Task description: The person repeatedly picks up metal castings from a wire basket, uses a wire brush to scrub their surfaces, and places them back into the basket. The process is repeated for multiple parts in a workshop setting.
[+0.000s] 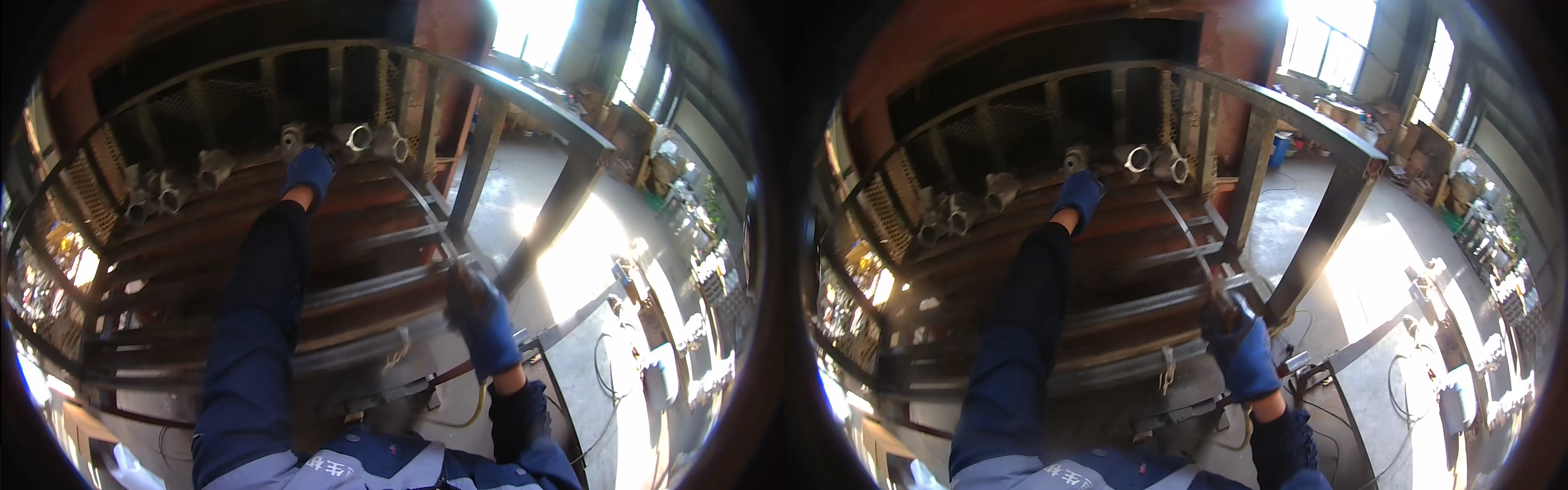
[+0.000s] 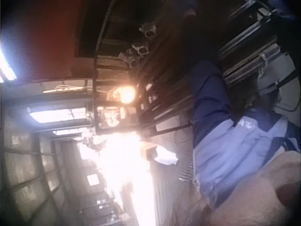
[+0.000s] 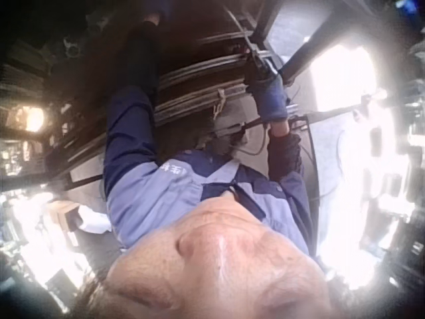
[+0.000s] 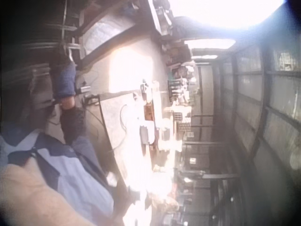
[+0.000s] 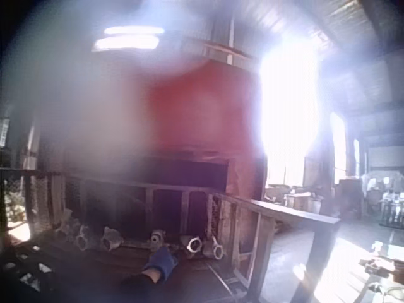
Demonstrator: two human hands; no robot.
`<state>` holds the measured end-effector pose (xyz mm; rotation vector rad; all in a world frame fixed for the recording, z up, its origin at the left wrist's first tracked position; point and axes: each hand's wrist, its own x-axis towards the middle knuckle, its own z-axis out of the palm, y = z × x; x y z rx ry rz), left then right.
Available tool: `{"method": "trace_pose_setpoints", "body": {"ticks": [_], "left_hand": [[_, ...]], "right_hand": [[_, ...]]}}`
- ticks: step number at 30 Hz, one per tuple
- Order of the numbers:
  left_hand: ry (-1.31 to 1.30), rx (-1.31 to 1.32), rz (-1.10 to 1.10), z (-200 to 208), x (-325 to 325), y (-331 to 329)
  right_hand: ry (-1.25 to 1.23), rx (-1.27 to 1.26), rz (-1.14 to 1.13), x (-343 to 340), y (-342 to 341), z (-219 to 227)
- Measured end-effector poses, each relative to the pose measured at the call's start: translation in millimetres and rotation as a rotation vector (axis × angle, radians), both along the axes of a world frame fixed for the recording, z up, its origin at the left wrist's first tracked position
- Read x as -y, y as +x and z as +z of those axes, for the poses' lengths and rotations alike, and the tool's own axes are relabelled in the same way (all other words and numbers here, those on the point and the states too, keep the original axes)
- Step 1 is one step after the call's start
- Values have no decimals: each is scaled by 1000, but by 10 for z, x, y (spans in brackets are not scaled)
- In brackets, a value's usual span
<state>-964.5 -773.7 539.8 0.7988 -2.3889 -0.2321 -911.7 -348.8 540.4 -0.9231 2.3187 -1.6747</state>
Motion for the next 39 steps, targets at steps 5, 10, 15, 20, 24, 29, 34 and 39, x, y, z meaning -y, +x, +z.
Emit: {"method": "trace_pose_setpoints", "body": {"ticks": [5, 10, 15, 20, 24, 29, 34, 39], "left_hand": [[220, 139, 45, -11, 202, -996], [209, 157, 60, -318, 692, -1654], [185, 160, 20, -620, 1108, -2019], [171, -21, -181, -964, 1355, -1955], [-52, -135, -262, -1164, 1588, -1487], [304, -293, -311, -959, 1011, -816], [983, -561, -113, -477, 243, 223], [161, -44, 81, -992, 622, 1104]], "right_hand": [[90, 36, -128, 99, 62, -1], [161, 152, -168, 97, 128, 73], [156, 260, -111, 102, 111, 180], [122, 296, -131, 160, 64, 153], [173, 113, 4, 285, -44, 194], [281, -291, 99, 583, -171, 182], [281, -675, 165, 828, -161, 32], [291, -618, 340, 779, 281, 196]]}}
